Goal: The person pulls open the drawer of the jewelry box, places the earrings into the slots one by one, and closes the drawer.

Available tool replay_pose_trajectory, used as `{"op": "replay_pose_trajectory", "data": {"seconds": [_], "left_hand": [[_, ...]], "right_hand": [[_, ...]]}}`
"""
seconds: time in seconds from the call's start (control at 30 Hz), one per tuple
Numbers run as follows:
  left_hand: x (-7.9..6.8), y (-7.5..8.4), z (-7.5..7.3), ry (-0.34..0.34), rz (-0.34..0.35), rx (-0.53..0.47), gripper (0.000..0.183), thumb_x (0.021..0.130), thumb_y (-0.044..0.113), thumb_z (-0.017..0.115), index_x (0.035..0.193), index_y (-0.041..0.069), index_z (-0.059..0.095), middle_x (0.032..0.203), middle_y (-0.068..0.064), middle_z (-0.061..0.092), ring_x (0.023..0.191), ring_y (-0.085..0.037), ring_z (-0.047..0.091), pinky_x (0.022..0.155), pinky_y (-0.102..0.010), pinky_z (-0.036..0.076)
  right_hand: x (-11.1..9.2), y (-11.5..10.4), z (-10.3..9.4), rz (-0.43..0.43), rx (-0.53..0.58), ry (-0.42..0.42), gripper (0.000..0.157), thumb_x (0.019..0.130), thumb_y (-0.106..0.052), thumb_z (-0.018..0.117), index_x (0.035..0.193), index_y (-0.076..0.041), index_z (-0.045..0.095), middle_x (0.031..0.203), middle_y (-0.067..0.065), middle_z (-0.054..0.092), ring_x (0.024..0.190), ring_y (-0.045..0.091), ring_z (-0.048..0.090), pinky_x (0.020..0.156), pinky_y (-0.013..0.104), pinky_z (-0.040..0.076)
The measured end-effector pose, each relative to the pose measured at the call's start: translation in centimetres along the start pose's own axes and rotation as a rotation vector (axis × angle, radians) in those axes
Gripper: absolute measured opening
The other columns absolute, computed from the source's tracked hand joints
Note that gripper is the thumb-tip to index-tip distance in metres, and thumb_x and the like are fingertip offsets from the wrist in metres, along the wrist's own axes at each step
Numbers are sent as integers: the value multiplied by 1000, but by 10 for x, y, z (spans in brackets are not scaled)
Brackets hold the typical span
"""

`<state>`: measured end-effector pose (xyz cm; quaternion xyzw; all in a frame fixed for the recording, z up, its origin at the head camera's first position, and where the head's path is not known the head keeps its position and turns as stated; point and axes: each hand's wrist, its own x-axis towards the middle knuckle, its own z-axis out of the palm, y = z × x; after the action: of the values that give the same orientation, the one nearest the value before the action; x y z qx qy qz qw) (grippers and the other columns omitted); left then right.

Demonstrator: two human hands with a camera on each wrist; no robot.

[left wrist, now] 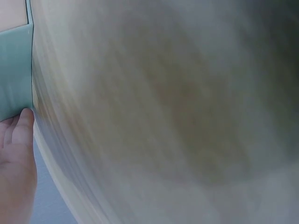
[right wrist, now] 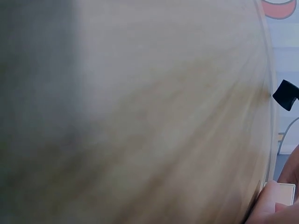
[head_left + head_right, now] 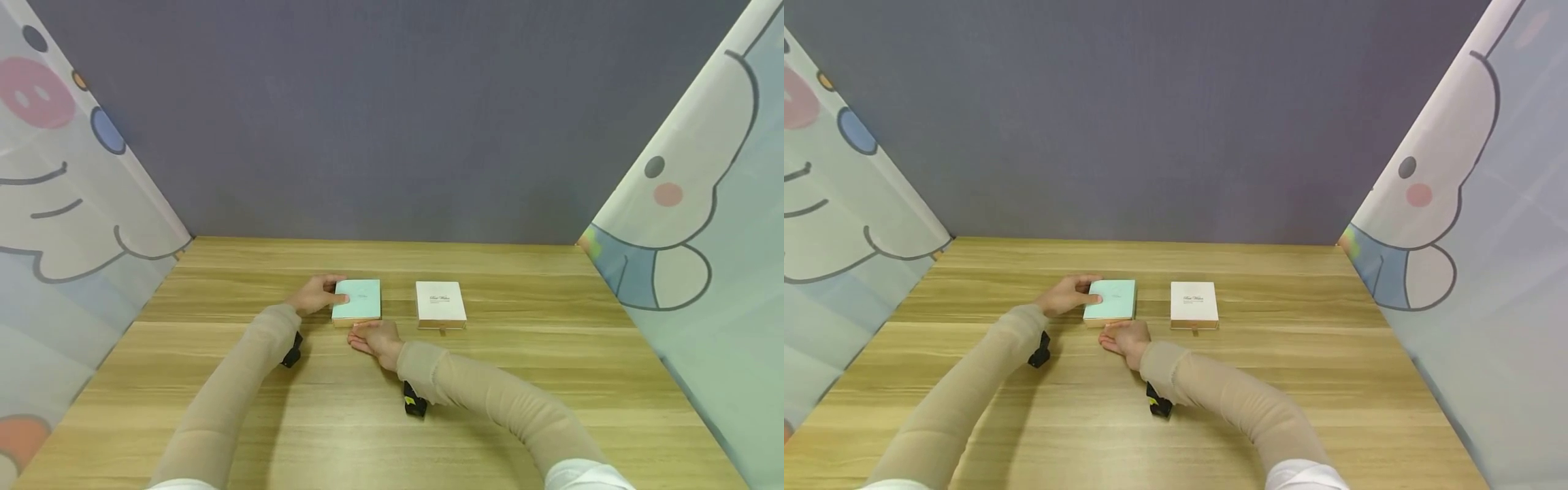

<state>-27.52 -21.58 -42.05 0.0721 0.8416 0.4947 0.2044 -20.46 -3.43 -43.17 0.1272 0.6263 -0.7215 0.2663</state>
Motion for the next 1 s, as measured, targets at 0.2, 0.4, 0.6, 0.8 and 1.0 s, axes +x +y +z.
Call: {"op": "replay_pose_trajectory", "data": {"seconds": [0.2, 0.4, 0.6, 0.8, 1.0], "left_hand": [[-1, 3, 0, 2, -6, 2, 68, 86, 25, 66, 142, 5, 33, 145, -22, 29, 132, -39, 30, 104, -50, 35], [1, -1, 1, 2, -7, 3, 67, 85, 24, 66, 141, 6, 34, 145, -21, 29, 132, -38, 30, 105, -49, 34], [1, 0, 2, -6, 4, 8, 68, 85, 26, 67, 141, 6, 34, 146, -22, 27, 133, -40, 27, 106, -51, 32], [1, 0, 3, -21, -1, 9, 69, 86, 25, 65, 143, 4, 31, 145, -22, 28, 133, -39, 29, 106, -50, 32], [4, -2, 1, -17, -5, -6, 70, 86, 24, 66, 142, 3, 30, 144, -23, 30, 131, -39, 32, 104, -49, 35]], "right_hand": [[-1, -5, 0, 6, -8, -2, 16, 88, -1, 58, 102, 4, 64, 94, 17, 69, 83, 19, 68, 77, 26, 55], [1, -4, 0, 38, -3, -5, 22, 89, -1, 56, 109, 6, 61, 102, 20, 66, 84, 18, 68, 79, 27, 55], [1, -3, -3, 38, 12, -10, 21, 88, -2, 57, 107, 7, 62, 97, 18, 68, 79, 15, 68, 76, 25, 55], [1, -5, -8, 82, 42, -78, 24, 91, -4, 55, 112, 7, 59, 103, 19, 66, 82, 15, 67, 81, 25, 54], [-6, -15, -19, 111, 46, -171, 30, 93, -7, 52, 120, 7, 55, 118, 21, 58, 99, 20, 63, 90, 26, 50]]}}
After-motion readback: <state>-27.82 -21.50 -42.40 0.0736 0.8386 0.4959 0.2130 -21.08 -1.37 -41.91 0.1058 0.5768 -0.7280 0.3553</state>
